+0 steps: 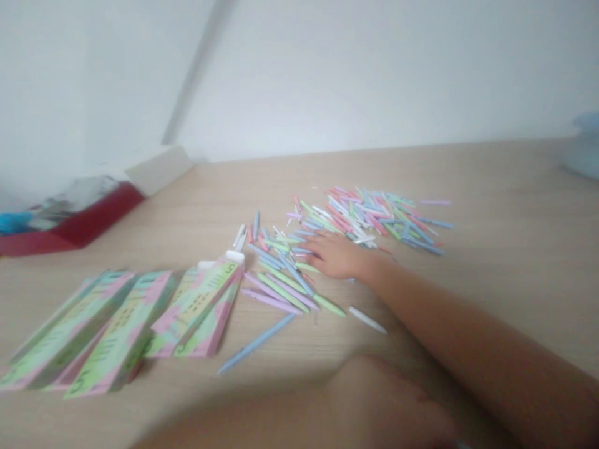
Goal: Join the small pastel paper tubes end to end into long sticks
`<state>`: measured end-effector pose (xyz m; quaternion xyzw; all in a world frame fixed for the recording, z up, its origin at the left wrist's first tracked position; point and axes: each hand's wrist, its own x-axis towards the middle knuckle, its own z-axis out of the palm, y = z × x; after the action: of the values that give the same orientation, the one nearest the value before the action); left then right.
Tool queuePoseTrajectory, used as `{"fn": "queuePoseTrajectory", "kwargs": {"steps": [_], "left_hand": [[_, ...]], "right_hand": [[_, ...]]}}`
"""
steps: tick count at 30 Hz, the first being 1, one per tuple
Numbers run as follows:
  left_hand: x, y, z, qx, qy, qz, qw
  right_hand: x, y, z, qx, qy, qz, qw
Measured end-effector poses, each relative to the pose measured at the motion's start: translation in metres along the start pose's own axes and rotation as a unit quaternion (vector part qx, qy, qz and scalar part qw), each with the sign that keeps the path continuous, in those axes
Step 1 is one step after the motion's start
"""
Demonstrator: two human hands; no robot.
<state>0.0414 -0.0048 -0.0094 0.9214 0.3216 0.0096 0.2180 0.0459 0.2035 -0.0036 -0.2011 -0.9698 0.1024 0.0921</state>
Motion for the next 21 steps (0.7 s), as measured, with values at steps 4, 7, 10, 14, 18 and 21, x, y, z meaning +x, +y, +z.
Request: {"fn": "queuePoseTrajectory", "kwargs": {"steps": [4,7,10,14,18,21], "left_hand": [[-0.001,0.003,-0.003,0.004,-0.008,-0.005,1.000],[-0.003,0.004,-0.005,0.007,-0.009,-0.016,1.000],[-0.004,0.005,-0.007,0.010,-0.013,-0.018,1.000],[-0.005,0.004,-0.006,0.007,-0.003,-0.017,1.000],[-0.005,0.003,-0.003,0.010,0.035,-0.007,0.999],[-0.004,0.004,-0.005,0.010,0.032,-0.007,0.999]], "right_hand": [[-0.019,0.011,-0.003,0.007,-0.008,-0.046,0.999],[-0.031,0.021,-0.005,0.019,-0.009,-0.060,0.998],[-0.036,0.025,-0.009,0.039,-0.007,-0.063,0.997],[-0.038,0.023,-0.018,0.064,-0.012,-0.051,0.997],[-0.042,0.021,-0.026,0.068,-0.017,-0.009,0.998],[-0.044,0.021,-0.031,0.061,-0.023,0.023,0.998]]}}
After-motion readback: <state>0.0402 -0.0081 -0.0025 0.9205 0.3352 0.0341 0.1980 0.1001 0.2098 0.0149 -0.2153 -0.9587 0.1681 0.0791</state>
